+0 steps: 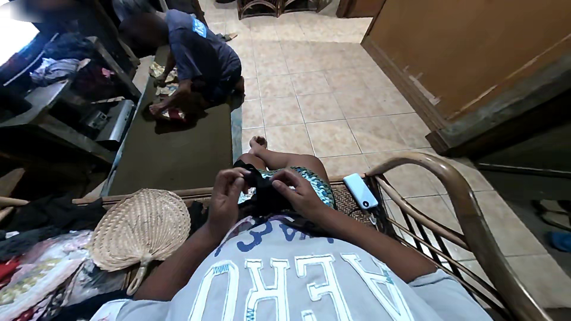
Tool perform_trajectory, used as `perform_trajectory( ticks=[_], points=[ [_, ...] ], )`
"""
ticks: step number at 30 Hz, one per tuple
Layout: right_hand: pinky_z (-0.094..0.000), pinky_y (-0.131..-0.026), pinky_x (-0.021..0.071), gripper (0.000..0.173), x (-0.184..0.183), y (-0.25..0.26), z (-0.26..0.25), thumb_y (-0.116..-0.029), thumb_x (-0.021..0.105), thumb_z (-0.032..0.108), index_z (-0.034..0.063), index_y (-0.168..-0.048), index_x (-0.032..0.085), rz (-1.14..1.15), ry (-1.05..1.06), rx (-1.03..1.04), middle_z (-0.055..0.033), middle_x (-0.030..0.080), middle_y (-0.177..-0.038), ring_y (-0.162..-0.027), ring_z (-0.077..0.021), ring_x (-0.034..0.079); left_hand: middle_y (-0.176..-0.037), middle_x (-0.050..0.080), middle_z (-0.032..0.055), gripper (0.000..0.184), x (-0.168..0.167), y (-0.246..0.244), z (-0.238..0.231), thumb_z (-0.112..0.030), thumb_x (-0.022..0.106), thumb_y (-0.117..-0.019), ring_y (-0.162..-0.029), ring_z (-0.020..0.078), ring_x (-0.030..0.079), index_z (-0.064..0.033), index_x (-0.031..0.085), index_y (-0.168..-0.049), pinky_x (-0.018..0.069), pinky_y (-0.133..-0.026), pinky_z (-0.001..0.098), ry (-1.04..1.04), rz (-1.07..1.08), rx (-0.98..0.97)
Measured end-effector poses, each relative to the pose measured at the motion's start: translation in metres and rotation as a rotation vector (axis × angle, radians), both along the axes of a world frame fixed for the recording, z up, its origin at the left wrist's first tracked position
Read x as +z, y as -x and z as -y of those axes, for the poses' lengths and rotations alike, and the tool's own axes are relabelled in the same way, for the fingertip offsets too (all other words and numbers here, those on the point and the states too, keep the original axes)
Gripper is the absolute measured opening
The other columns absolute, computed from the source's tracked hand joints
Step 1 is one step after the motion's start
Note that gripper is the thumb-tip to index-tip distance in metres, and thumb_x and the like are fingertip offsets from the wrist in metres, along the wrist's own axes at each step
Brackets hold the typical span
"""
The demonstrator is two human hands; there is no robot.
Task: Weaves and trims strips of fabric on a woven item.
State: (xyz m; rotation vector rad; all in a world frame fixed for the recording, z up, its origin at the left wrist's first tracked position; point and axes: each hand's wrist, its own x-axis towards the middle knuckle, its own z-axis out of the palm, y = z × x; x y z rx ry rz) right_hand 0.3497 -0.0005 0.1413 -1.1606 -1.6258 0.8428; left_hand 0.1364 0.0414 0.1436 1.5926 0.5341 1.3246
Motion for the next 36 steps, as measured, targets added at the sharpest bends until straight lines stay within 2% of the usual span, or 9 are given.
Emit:
perform_trajectory(
  ticks=[3,9,13,16,22,25,27,30,36],
  points=[
    [-0.0438,-0.106,0.0474,0.061,-0.003,-0.008,-0.018,-0.0950,0.069,0.037,0.0006,-0.142,0.055,0.138,-0.013,0.200,-0.0173,0.061,-0.135,-0.123,-0.0242,0.058,-0.106,0.067,-0.0127,0.014,0.034,0.012,-0.014,-0.026,0.053,-0.1061,-0.091,0.0024,0.065,-0.0322,0.063,-0.113,0.0567,-0.081,0.0225,0.081,0.031,-0.092],
    [-0.0262,-0.089,0.0549,0.019,0.026,-0.011,-0.029,-0.0981,0.064,0.013,-0.0044,-0.103,0.069,0.121,-0.075,0.284,-0.0078,0.070,-0.098,-0.093,-0.0059,0.066,-0.107,0.068,-0.0126,0.011,0.084,0.030,-0.028,-0.030,0.056,-0.1050,-0.098,0.0022,0.065,-0.0300,0.064,-0.112,0.0549,-0.090,0.0235,-0.058,0.093,-0.038],
    [-0.0291,-0.093,0.0557,0.011,0.046,-0.023,-0.027,-0.1018,0.058,0.016,0.0107,-0.104,0.067,-0.312,0.046,0.366,0.0021,0.073,-0.102,-0.099,-0.0065,0.068,-0.101,0.068,-0.0107,0.012,0.094,0.038,-0.029,-0.027,0.053,-0.1053,-0.095,0.0045,0.065,-0.0288,0.065,-0.106,0.0549,-0.091,0.0270,0.068,0.212,-0.018],
    [-0.0344,-0.097,0.0539,0.010,0.054,-0.029,-0.025,-0.1005,0.061,0.027,0.0192,-0.101,0.068,-0.479,0.059,0.375,-0.0017,0.073,-0.111,-0.109,-0.0142,0.067,-0.096,0.068,-0.0069,0.021,0.094,0.040,-0.030,-0.022,0.044,-0.1075,-0.091,0.0069,0.066,-0.0255,0.064,-0.104,0.0557,-0.088,0.0281,0.180,0.298,-0.036],
    [-0.0316,-0.101,0.0538,0.038,0.055,0.002,-0.041,-0.1009,0.060,0.016,0.0038,-0.136,0.058,-0.200,0.061,0.338,-0.0063,0.064,-0.134,-0.119,-0.0129,0.064,-0.092,0.067,-0.0049,0.024,0.099,0.026,-0.026,-0.018,0.039,-0.1082,-0.085,0.0063,0.066,-0.0225,0.062,-0.103,0.0568,-0.082,0.0247,0.254,0.301,-0.069],
    [-0.0286,-0.103,0.0513,0.039,0.059,0.019,-0.055,-0.1050,0.054,0.017,0.0046,-0.142,0.054,-0.174,0.151,0.429,-0.0041,0.062,-0.137,-0.120,-0.0072,0.061,-0.090,0.066,-0.0042,0.022,0.098,0.021,-0.028,-0.020,0.040,-0.1081,-0.083,0.0063,0.065,-0.0218,0.062,-0.103,0.0558,-0.081,0.0240,0.256,0.314,-0.116],
    [-0.0269,-0.100,0.0515,0.035,0.062,0.024,-0.064,-0.1050,0.052,0.016,0.0067,-0.139,0.056,-0.222,0.210,0.508,-0.0003,0.065,-0.128,-0.114,-0.0047,0.062,-0.090,0.066,-0.0037,0.023,0.100,0.019,-0.027,-0.020,0.039,-0.1085,-0.082,0.0061,0.065,-0.0214,0.061,-0.104,0.0564,-0.080,0.0232,0.266,0.314,-0.109],
    [-0.0233,-0.088,0.0535,0.016,0.061,0.020,-0.074,-0.1022,0.056,0.012,0.0097,-0.115,0.066,-0.263,0.243,0.606,0.0073,0.068,-0.101,-0.095,-0.0003,0.063,-0.092,0.068,-0.0036,0.023,0.099,0.020,-0.027,-0.018,0.039,-0.1084,-0.084,0.0060,0.066,-0.0221,0.062,-0.104,0.0568,-0.082,0.0226,0.270,0.322,-0.085],
    [-0.0254,-0.082,0.0568,0.010,0.065,0.005,-0.076,-0.1037,0.055,0.014,0.0100,-0.109,0.062,-0.218,0.056,0.610,0.0022,0.068,-0.099,-0.091,-0.0054,0.066,-0.091,0.068,-0.0038,0.027,0.093,0.031,-0.032,-0.018,0.038,-0.1085,-0.087,0.0091,0.068,-0.0218,0.064,-0.104,0.0570,-0.087,0.0285,0.279,0.380,-0.066]
  ],
)
